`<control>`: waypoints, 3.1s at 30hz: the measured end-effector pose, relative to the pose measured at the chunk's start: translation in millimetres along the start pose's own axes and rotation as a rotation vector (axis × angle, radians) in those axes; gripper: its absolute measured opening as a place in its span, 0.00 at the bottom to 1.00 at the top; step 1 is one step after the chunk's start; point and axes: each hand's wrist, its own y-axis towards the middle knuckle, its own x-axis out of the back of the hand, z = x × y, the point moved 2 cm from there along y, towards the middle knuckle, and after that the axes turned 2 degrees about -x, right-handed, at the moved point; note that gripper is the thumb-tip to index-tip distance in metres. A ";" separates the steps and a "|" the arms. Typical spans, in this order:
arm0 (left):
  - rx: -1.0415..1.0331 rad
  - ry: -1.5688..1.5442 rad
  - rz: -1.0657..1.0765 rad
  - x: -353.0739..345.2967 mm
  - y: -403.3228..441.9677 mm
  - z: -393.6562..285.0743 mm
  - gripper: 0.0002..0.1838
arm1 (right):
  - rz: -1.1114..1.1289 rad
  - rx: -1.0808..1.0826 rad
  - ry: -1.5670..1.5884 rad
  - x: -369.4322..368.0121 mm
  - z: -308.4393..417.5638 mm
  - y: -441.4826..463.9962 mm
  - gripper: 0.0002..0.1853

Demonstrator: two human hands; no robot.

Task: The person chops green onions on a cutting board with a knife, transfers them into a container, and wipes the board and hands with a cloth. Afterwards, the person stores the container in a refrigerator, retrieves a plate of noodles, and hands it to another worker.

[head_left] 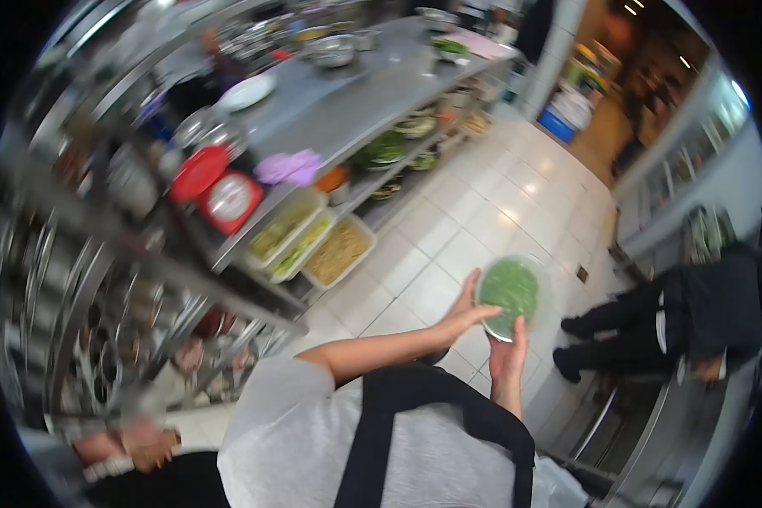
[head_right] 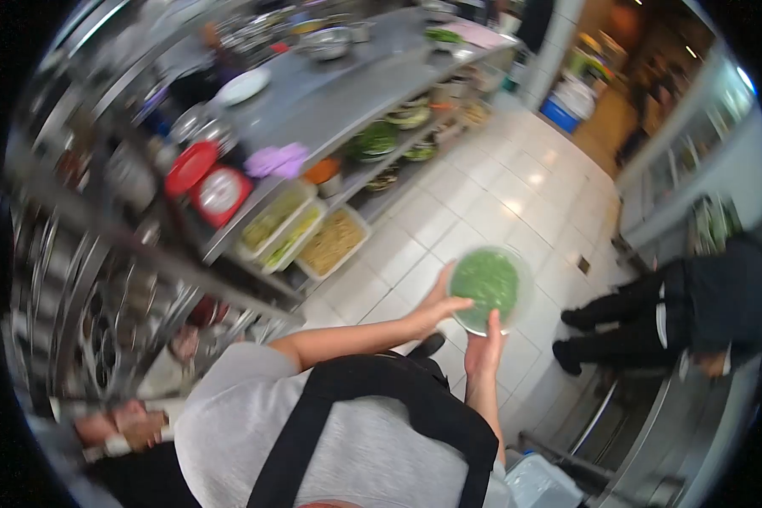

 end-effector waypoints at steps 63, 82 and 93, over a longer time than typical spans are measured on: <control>0.178 -0.141 0.147 -184.5 1509.0 53.5 0.39 | 0.187 -0.192 -0.579 152.1 581.9 1411.8 0.57; 0.706 -0.167 0.729 -426.5 1903.0 105.2 0.34 | -0.465 0.153 -1.185 361.1 860.2 1629.8 0.49; 0.712 0.159 0.645 -489.0 2035.5 121.9 0.28 | -1.054 -0.535 -2.585 520.9 995.8 1720.9 0.21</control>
